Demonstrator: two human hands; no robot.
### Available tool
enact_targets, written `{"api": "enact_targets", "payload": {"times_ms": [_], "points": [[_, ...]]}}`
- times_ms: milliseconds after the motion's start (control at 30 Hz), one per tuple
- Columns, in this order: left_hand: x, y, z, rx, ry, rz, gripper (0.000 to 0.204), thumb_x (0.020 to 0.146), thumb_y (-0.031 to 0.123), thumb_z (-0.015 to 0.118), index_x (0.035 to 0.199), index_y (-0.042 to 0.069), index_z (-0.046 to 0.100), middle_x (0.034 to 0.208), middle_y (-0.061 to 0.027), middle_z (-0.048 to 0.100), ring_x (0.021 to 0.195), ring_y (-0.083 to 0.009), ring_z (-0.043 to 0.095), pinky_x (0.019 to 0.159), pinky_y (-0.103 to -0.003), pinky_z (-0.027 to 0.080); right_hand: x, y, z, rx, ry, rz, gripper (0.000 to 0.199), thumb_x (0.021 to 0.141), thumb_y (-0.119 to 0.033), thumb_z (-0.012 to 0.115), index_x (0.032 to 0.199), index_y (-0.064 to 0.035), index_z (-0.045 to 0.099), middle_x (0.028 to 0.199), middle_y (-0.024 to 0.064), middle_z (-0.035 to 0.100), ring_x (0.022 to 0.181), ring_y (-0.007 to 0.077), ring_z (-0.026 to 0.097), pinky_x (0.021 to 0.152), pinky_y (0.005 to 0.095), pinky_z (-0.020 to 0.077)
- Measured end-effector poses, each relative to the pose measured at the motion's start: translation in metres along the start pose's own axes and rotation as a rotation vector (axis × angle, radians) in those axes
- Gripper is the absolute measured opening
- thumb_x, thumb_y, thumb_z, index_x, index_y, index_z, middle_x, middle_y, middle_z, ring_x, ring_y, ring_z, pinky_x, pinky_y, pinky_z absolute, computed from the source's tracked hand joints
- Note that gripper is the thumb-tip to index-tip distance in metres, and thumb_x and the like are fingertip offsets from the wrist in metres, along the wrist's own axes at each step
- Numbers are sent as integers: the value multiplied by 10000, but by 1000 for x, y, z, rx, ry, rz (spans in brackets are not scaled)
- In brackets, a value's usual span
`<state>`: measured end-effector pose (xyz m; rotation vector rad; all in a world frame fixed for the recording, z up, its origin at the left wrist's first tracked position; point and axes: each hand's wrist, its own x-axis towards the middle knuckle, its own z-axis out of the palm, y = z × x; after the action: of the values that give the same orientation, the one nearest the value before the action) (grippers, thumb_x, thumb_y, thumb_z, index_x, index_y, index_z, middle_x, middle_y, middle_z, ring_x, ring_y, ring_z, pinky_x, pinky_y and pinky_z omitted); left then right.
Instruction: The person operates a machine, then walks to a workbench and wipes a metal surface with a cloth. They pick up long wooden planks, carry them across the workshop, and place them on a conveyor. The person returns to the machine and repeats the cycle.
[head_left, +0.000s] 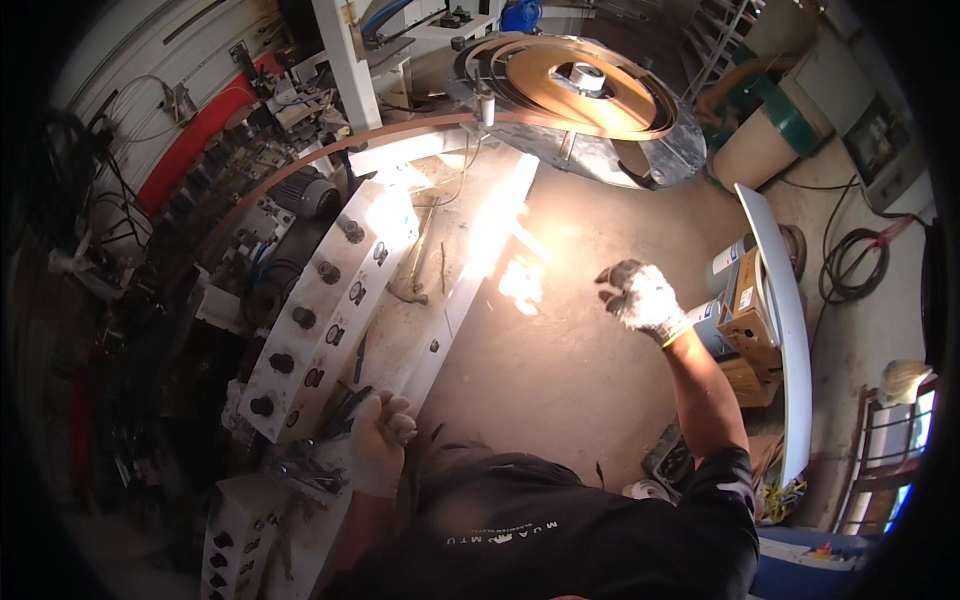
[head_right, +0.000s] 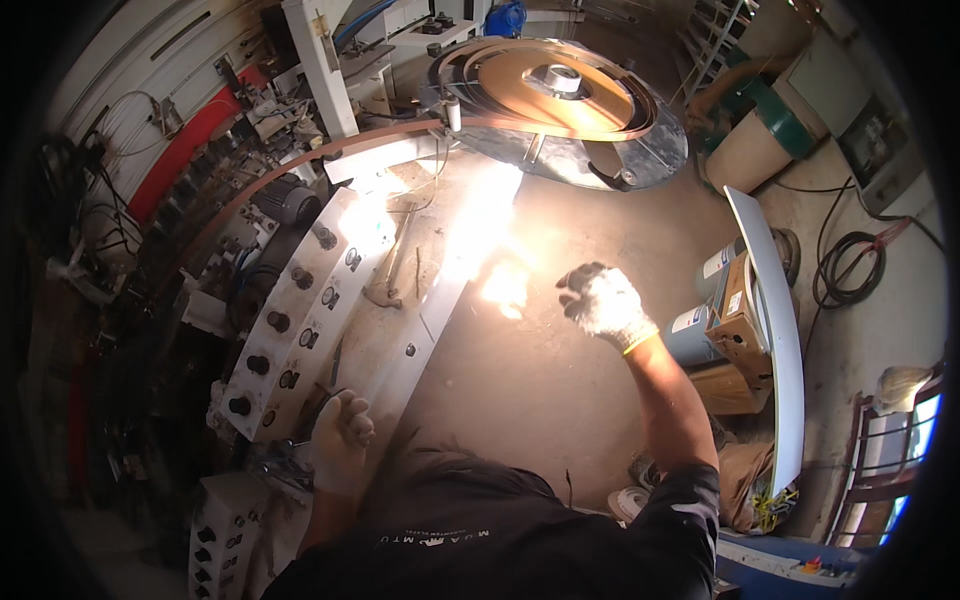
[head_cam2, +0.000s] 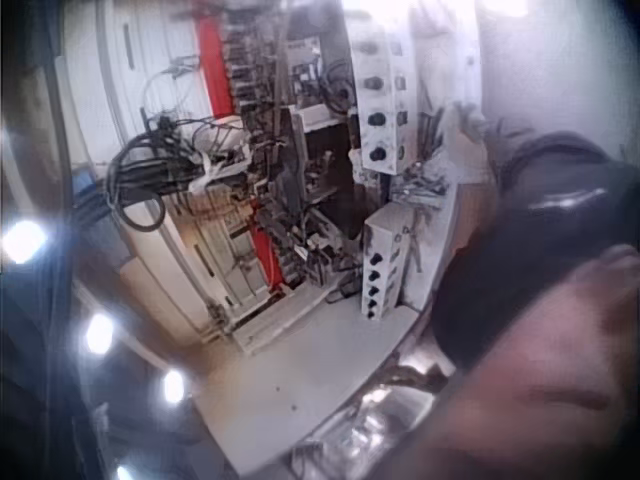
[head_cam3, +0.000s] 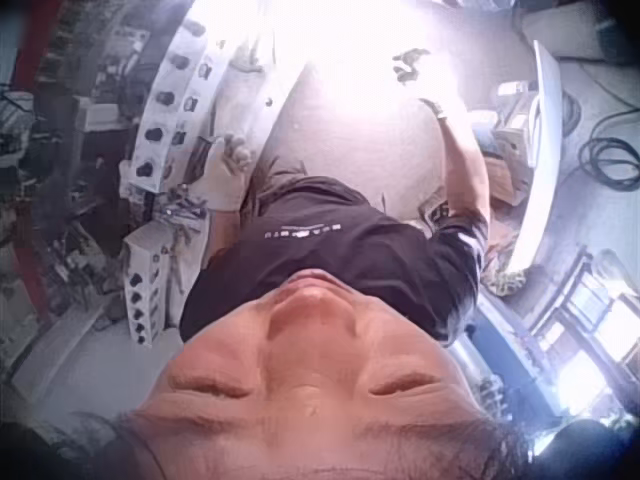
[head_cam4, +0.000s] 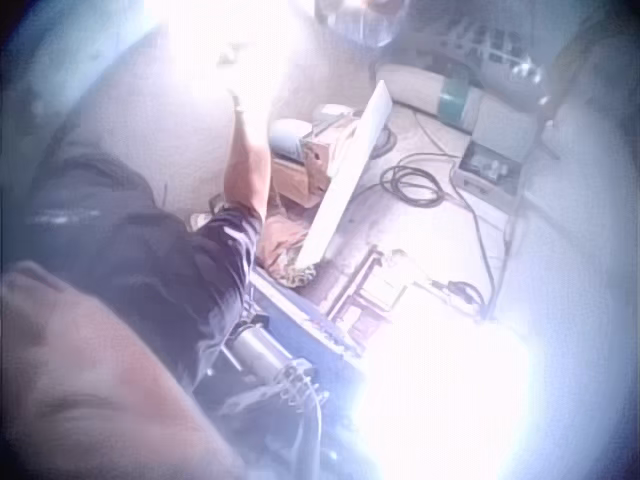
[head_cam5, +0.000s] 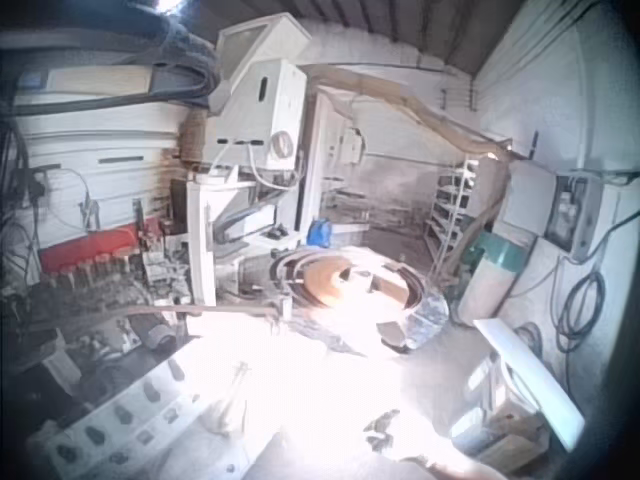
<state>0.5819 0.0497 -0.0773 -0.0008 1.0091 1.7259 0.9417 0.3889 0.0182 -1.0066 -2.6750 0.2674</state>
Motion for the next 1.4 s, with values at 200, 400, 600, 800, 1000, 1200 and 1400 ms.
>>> {"api": "enact_targets", "payload": {"times_ms": [200,400,600,800,1000,1200,1400], "points": [[112,-45,90,134,-129,-64,297,1116,267,607,1282,24,645,1067,-137,749,759,-210,704,704,-351,564,123,108,-30,-96,83,102,278,872,-176,804,1141,-108,791,1137,155,764,1121,378,699,989,474,568],[203,-66,191,161,-52,-76,296,1113,244,586,1300,23,646,1052,-128,737,785,-204,713,725,-353,575,205,188,-46,-182,330,55,294,826,-59,793,1118,-51,761,1093,182,733,1062,420,694,919,489,560],[235,-62,295,325,-188,-66,291,1109,200,574,1317,7,642,1065,-125,742,799,-169,693,710,-290,553,217,223,-62,-232,244,-106,259,765,20,805,1010,-42,748,991,171,717,949,403,691,822,485,565],[245,-76,376,491,-133,159,252,1068,83,624,1306,3,638,1085,-127,744,817,-160,681,747,-303,568,201,243,-75,-177,113,-270,209,727,-90,821,903,-80,710,924,115,691,912,375,669,827,495,540],[241,-118,450,833,-240,697,356,1010,-26,657,1364,-32,619,1172,-138,729,991,-172,710,865,-313,579,154,339,-116,-58,17,-342,244,688,-71,838,900,-70,716,923,105,697,909,353,668,846,468,545],[255,-158,538,1275,-209,930,375,961,30,745,1315,-55,650,1098,-188,767,975,-233,765,872,-362,613,126,443,-157,-198,10,-308,221,674,-138,871,860,-79,766,943,98,718,1036,315,693,992,488,556],[283,-178,586,1667,-18,1094,371,910,211,804,1206,3,720,1141,-197,772,1063,-395,742,943,-473,592,141,533,-173,-248,81,-293,267,713,-142,872,970,-79,834,1131,96,782,1301,274,664,1234,461,475]]}}
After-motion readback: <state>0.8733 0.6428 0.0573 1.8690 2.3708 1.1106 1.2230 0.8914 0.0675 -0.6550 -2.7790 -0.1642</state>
